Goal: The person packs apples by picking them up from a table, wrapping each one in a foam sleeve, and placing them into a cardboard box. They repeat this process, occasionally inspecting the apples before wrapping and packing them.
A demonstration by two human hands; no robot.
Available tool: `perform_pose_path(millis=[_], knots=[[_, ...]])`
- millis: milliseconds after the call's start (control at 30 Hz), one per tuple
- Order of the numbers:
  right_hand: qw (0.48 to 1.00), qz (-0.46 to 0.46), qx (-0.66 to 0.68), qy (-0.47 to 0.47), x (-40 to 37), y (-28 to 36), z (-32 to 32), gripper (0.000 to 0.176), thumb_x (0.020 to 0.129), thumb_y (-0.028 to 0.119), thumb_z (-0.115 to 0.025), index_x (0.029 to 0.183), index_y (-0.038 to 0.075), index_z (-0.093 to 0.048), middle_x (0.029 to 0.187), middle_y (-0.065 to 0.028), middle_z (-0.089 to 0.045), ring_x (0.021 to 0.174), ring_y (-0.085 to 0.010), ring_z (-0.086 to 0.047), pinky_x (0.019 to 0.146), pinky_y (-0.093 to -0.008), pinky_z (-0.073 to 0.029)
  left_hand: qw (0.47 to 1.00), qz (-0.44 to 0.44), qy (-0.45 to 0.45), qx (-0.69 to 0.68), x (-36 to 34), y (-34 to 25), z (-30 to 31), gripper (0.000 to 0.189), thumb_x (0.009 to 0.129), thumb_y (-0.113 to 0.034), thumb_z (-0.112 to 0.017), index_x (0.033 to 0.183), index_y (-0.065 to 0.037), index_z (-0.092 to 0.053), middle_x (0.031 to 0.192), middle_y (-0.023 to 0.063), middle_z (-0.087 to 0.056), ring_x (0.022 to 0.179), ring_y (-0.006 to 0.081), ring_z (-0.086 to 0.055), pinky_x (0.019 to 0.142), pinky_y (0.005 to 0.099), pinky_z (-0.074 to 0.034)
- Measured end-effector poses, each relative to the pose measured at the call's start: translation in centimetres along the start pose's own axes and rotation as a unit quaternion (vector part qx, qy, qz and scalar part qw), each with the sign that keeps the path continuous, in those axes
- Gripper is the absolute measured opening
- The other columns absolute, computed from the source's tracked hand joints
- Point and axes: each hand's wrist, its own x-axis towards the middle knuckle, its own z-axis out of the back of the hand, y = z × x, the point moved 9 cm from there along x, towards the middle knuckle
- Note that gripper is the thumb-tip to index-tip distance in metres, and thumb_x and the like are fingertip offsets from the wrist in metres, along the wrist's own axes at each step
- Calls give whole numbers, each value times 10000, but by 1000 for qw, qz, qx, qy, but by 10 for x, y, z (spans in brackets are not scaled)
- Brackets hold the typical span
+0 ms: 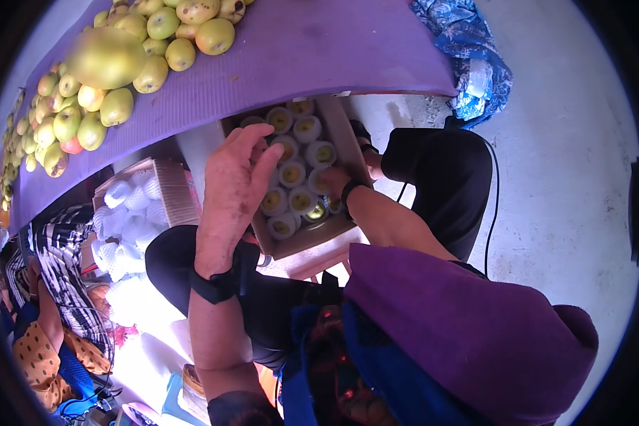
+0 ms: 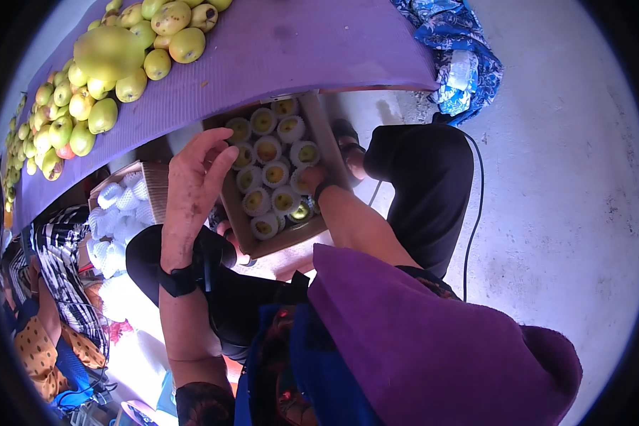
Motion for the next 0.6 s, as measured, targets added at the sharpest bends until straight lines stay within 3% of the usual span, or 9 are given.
perform_pose_path(millis=[133,233,333,367,400,533,600], knots=[[998,-39,54,5,-2,0,9,679,381,114,-853,1026,106,-642,1073,-118,-631,1026,-304,-597,914,-399,-474,999,-19,11,27,0,-5,-2,260,866,-108,-639,1104,-9,-604,847,96,-603,716,170,-593,687,289,-486],[998,-48,10,36,-2,6,3,651,411,97,-845,1030,103,-646,1082,-118,-627,1043,-303,-588,924,-397,-467,999,-18,11,28,0,-3,-4,262,865,-112,-641,1104,-11,-600,864,105,-603,722,182,-603,687,296,-491],[997,-66,33,-29,-10,10,15,588,478,75,-812,1044,102,-654,1064,-122,-633,1030,-314,-594,923,-389,-469,999,-22,16,40,0,-2,-6,267,863,-114,-644,1105,-10,-597,877,113,-610,734,191,-616,687,303,-498],[996,-76,20,-34,-13,10,18,363,672,118,-670,1034,90,-675,1074,-128,-647,1019,-300,-616,906,-389,-481,999,-21,19,41,0,-2,-7,267,863,-114,-644,1105,-10,-597,877,113,-610,734,191,-616,687,303,-498],[995,-87,6,-41,-14,8,19,244,867,160,-529,1024,78,-696,1084,-134,-661,1007,-286,-639,889,-389,-494,999,-18,23,46,1,-2,-8,265,863,-111,-643,1103,-10,-597,880,117,-612,738,195,-621,686,305,-499],[991,-107,43,-66,-11,7,15,253,884,136,-505,1046,67,-686,1101,-146,-653,1012,-289,-638,899,-387,-490,998,-18,32,55,2,0,-12,266,861,-108,-643,1102,-6,-596,885,123,-616,743,204,-628,686,306,-501],[988,-140,55,-29,-14,4,14,258,898,124,-488,1062,76,-681,1118,-147,-647,1034,-287,-629,909,-387,-487,997,-20,37,59,2,0,-14,265,861,-108,-643,1100,-5,-596,884,124,-615,744,205,-629,685,306,-501]])
